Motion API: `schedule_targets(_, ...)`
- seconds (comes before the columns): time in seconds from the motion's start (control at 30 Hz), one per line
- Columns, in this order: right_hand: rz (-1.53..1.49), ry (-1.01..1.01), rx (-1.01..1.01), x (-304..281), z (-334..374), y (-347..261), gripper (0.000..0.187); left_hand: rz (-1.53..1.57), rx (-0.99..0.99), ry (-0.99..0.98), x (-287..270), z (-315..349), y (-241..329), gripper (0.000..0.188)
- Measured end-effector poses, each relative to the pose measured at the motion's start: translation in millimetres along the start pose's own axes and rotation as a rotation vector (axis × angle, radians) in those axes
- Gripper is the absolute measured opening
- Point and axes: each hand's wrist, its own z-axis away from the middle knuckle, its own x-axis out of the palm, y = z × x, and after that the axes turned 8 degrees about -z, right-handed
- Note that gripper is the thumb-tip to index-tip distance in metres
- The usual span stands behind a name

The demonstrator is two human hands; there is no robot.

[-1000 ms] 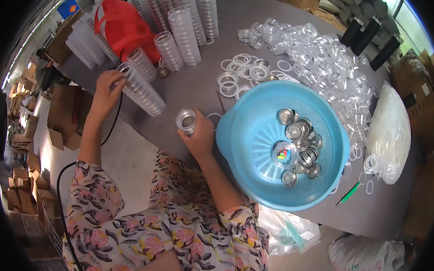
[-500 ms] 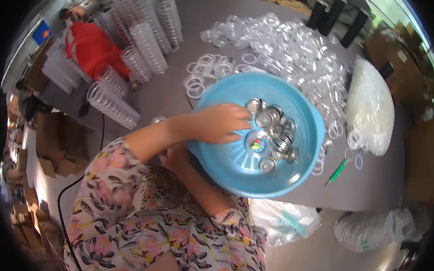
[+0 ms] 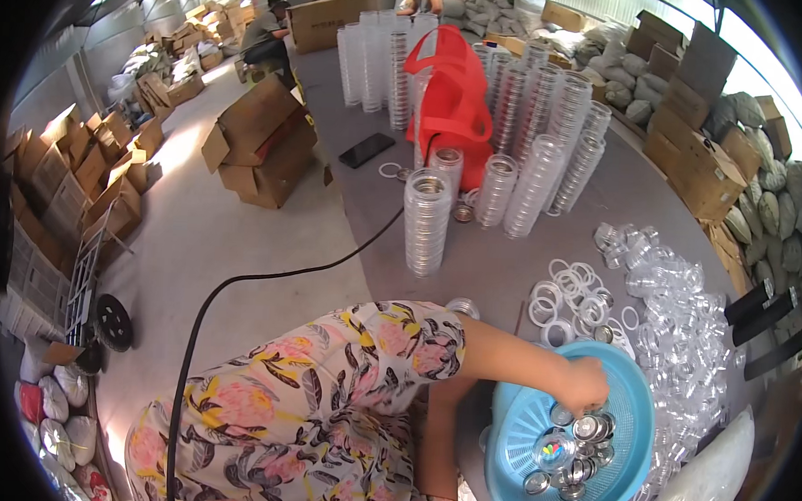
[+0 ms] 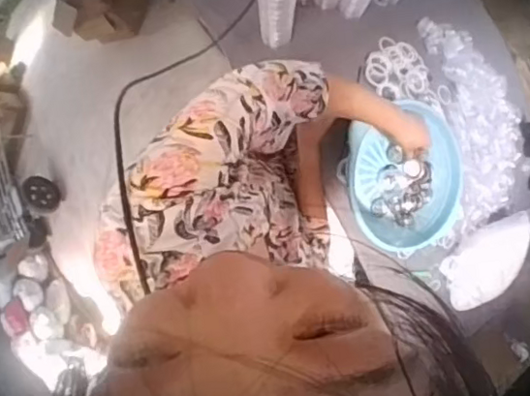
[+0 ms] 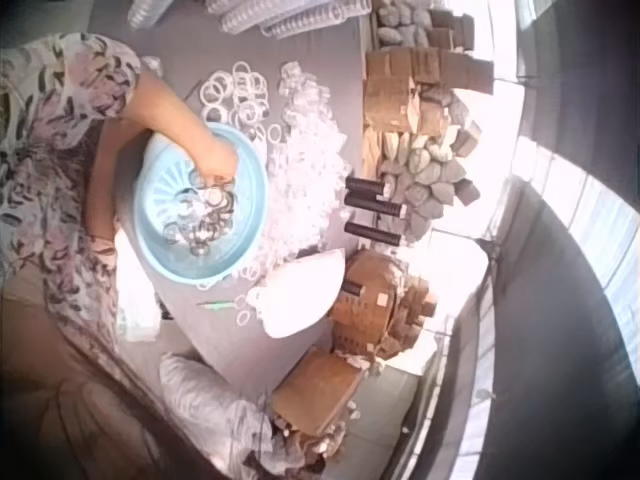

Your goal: The person assembles clear plastic containers by hand. They pick up a plastic tube, insert a metal mesh strainer into the opening, and then place a white plastic ring over the strainer to secure it. The person stacks the completed units on the table. The workspace contains stacks of empty tubes, a blue colander filled with metal strainers, and piles of white rings.

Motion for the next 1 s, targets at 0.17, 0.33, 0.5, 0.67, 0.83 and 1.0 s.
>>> schedule_targets(0.17,0.068,-0.054,-0.072,1,-7,-1,0.036,0.237,-0.034,0.318,-22,47,-3,0.013)
schedule_targets(0.33,0.374,0.063,0.040,-13,7,10,0.042,0.682,-0.160,1.035,-45,144,-7,0.013)
schedule_targets(0.5,0.545,0.068,-0.059,-5,-1,10,0.054,0.983,-0.897,0.833,-27,249,-43,0.024)
schedule_targets(0.67,0.535,0.095,-0.033,-2,-4,1,0.054,0.198,-0.587,0.562,-5,290,-53,0.014)
schedule_targets(0.83,0.533,0.107,-0.025,-4,-5,-2,0.052,-0.011,-0.364,0.412,-3,278,-46,0.016)
schedule_targets(1.0,0.516,0.100,-0.015,-3,-7,-6,0.052,-0.213,-0.347,0.222,-11,275,-35,0.021)
